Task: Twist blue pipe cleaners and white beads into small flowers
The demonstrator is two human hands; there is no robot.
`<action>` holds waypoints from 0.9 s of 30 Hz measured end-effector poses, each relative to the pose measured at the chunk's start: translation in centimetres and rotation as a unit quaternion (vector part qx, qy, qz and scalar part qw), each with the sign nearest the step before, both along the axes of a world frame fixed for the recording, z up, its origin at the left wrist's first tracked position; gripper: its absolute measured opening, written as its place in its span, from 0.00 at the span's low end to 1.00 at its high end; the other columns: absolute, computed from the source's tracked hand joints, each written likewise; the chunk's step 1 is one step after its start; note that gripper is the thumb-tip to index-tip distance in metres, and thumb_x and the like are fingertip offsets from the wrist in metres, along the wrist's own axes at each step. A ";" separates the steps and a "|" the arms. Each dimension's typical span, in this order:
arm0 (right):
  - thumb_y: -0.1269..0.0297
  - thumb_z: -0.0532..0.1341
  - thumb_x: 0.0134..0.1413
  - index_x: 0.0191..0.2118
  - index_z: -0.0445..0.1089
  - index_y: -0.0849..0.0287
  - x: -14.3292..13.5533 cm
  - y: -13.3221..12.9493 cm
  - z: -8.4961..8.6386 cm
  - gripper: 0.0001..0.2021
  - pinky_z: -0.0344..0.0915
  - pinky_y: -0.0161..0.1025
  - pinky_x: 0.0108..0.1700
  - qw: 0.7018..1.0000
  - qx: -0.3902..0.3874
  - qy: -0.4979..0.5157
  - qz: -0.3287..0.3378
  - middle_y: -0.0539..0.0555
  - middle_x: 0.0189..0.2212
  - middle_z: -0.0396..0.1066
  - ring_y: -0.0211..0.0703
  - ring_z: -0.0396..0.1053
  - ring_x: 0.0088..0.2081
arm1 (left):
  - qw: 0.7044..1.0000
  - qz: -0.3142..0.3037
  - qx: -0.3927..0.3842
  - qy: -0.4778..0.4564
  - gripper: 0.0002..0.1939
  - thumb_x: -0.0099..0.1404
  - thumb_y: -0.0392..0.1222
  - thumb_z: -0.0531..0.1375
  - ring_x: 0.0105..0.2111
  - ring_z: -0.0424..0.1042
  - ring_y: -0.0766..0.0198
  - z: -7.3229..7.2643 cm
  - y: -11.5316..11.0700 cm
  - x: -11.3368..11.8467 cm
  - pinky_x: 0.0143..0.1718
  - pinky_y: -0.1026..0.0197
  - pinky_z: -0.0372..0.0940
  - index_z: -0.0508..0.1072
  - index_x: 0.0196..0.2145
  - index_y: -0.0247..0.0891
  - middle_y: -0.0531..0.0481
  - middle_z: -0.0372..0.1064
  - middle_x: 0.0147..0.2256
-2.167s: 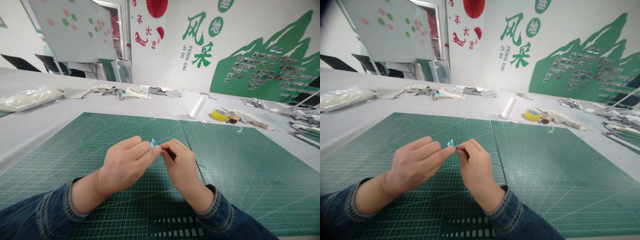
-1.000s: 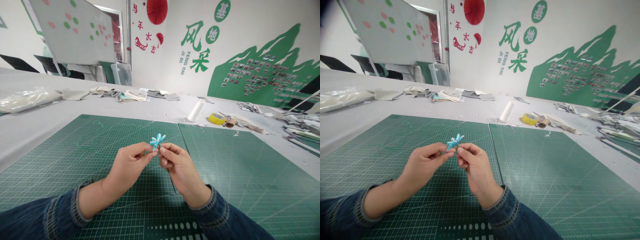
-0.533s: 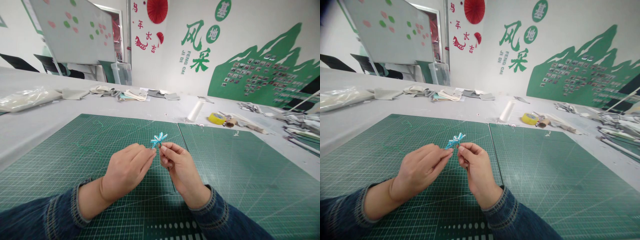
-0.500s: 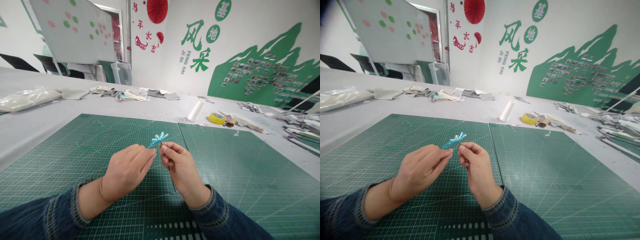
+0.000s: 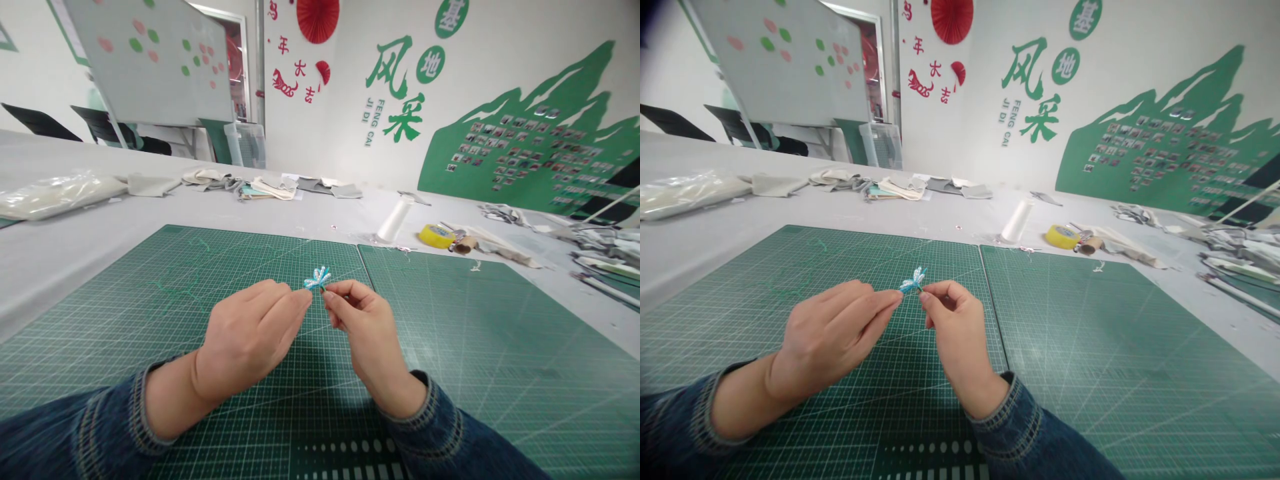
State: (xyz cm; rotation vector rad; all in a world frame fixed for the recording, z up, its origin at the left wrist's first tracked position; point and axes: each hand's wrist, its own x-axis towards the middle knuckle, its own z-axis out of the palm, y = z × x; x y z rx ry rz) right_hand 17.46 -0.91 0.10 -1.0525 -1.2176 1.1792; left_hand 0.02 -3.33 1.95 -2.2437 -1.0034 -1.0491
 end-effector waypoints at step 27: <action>0.75 0.65 0.52 0.30 0.75 0.55 0.3 -0.6 1.3 0.06 0.58 0.35 0.31 0.952 0.161 -0.233 0.118 0.46 0.26 0.70 0.35 0.65 0.28 | 0.836 -0.110 -0.501 -0.195 0.07 0.61 0.44 0.63 0.24 0.65 0.67 0.9 5.5 -3.4 0.27 0.64 0.58 0.79 0.32 0.38 0.54 0.71 0.24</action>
